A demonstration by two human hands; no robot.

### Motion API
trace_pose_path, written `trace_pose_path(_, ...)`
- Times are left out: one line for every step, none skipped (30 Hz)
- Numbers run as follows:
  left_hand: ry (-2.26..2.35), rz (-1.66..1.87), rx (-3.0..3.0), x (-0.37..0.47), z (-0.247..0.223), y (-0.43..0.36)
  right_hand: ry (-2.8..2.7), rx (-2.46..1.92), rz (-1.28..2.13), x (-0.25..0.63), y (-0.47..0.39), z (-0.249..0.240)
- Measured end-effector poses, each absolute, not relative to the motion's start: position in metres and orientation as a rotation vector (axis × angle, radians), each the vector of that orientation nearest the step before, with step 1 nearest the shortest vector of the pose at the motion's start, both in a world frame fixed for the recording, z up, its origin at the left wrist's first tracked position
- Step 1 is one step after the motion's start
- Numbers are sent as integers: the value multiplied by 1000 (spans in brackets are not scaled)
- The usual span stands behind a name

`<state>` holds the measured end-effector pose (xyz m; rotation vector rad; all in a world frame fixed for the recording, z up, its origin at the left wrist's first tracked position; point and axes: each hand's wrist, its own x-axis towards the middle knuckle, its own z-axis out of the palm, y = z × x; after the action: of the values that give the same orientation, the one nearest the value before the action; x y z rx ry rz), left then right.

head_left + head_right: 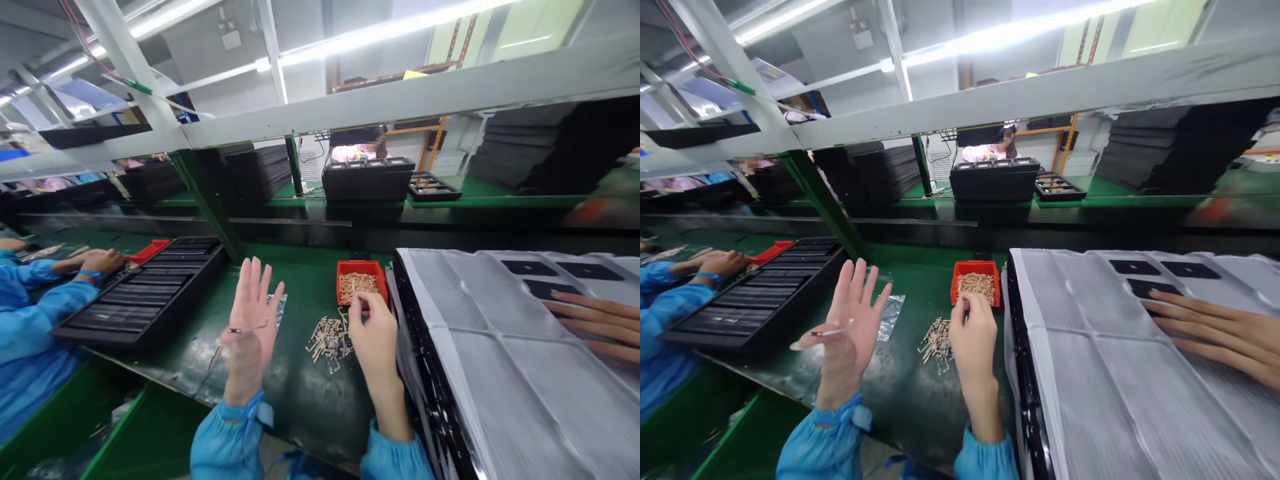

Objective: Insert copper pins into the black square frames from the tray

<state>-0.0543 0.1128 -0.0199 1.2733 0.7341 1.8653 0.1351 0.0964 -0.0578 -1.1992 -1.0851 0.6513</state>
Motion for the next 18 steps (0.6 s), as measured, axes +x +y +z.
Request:
trace_pose_path(692,1848,1328,-50,-19,117,-1043,-1225,711,138,103,-59)
trace_pose_path(654,1829,1386,-46,-18,121,-1013,-1234,783,140,106,-60)
trace_pose_path(621,1806,1446,-41,-19,123,-992,-1225,866,139,103,-61)
trace_pose_path(594,1782,1507,-36,-20,125,-985,-1194,961,137,96,-62)
trace_pose_path(571,1760,1563,-32,-21,126,-987,-1146,1066,134,85,-62)
trace_pose_path(550,1746,1610,-29,-23,126,-991,-1084,1175,131,73,-60)
trace_pose_path(534,1735,1662,-26,-24,126,-990,-1017,1275,127,59,-57)
trace_pose_path(525,1727,1721,-24,-24,125,-985,-945,1359,125,47,-53)
trace_pose_path(524,1718,1789,-24,-24,124,-970,-882,1424,123,36,-48)
trace_pose_path(530,1706,1860,-23,-23,123,-949,-828,1473,122,28,-43)
trace_pose_path(536,1689,1931,-24,-22,122,-923,-784,1505,122,22,-38)
trace_pose_path(540,1665,1995,-24,-21,121,-896,-753,1522,122,18,-33)
trace_pose_path(545,1636,2042,-25,-21,120,-870,-730,1529,123,17,-30)
trace_pose_path(548,1604,2072,-26,-21,120,-847,-715,1527,123,17,-28)
trace_pose_path(551,1571,2096,-27,-21,119,-826,-705,1518,123,18,-28)
trace_pose_path(559,1540,2118,-29,-22,118,-809,-699,1505,123,19,-30)
trace_pose_path(568,1510,2143,-32,-22,118,-793,-696,1488,122,22,-33)
trace_pose_path(572,1484,2165,-35,-21,118,-776,-698,1469,121,26,-38)
